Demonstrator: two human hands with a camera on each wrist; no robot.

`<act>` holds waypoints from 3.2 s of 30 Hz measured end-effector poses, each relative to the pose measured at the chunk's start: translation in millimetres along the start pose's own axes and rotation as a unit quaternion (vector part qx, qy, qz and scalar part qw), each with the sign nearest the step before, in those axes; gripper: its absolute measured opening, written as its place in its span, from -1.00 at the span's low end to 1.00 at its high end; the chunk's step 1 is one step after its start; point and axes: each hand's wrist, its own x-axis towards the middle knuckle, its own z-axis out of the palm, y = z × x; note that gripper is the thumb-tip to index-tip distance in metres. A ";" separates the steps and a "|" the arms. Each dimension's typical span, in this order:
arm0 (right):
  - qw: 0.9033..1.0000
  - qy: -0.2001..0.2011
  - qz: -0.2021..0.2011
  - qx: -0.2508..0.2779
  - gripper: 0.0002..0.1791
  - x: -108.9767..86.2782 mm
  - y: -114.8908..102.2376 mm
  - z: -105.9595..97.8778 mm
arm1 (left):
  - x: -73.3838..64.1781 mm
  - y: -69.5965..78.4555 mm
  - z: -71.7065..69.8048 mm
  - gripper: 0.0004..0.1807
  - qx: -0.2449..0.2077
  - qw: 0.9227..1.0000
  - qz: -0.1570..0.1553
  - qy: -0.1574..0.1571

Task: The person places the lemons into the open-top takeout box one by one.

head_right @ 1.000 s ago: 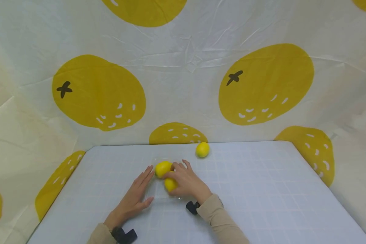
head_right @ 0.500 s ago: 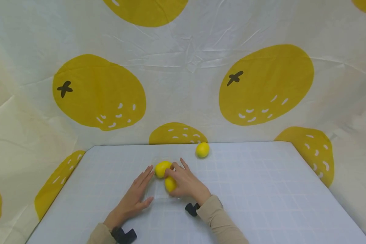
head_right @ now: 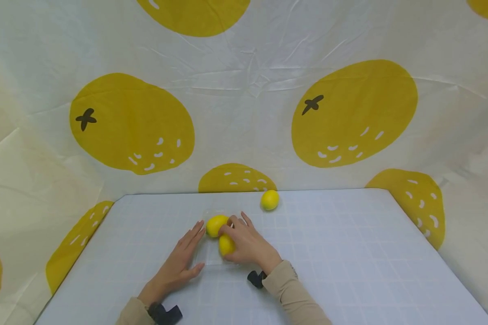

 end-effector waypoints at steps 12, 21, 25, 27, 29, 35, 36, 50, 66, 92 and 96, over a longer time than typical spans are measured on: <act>1.000 0.004 -0.012 -0.001 -0.48 -0.1 -0.9 -4.2 | -1.0 -0.9 0.5 -0.08 0.003 1.000 -0.005 -0.002; 1.000 0.010 -0.004 0.022 -0.45 0.7 0.5 -10.7 | -0.4 -0.7 0.9 -0.08 0.005 1.000 -0.007 -0.005; 0.998 0.035 0.000 0.055 -0.44 0.8 6.3 -19.7 | -0.3 0.0 1.0 -0.08 0.005 1.000 -0.007 -0.006; 0.995 0.058 -0.002 0.079 -0.46 1.0 11.3 -24.5 | -0.2 0.2 0.9 -0.08 0.004 1.000 -0.009 -0.007; 0.990 0.088 -0.003 0.110 -0.48 0.9 17.6 -29.0 | -0.4 0.1 0.9 -0.08 0.003 1.000 -0.008 -0.007; 0.962 0.206 0.018 0.176 -0.50 -0.3 46.8 -33.7 | -1.3 -1.0 1.6 -0.08 0.004 1.000 0.000 -0.001; 0.956 0.226 0.029 0.183 -0.50 -0.6 52.5 -33.1 | -1.4 -1.3 1.7 -0.08 0.005 1.000 0.002 0.001; 0.888 0.301 0.217 0.272 -0.36 -10.7 116.3 -12.5 | -3.4 -1.3 1.7 -0.09 0.006 1.000 0.008 0.006; 0.932 0.263 0.172 0.183 -0.34 -18.0 139.0 12.5 | -1.3 -1.9 2.1 -0.09 0.003 1.000 0.014 0.015; 0.923 0.293 0.195 0.155 -0.34 -19.2 129.9 14.6 | -1.7 -0.9 2.0 -0.08 0.000 1.000 0.004 0.008; 0.918 0.304 0.194 0.164 -0.35 -19.6 129.9 15.3 | -1.7 -1.2 2.4 -0.09 0.004 1.000 0.006 0.009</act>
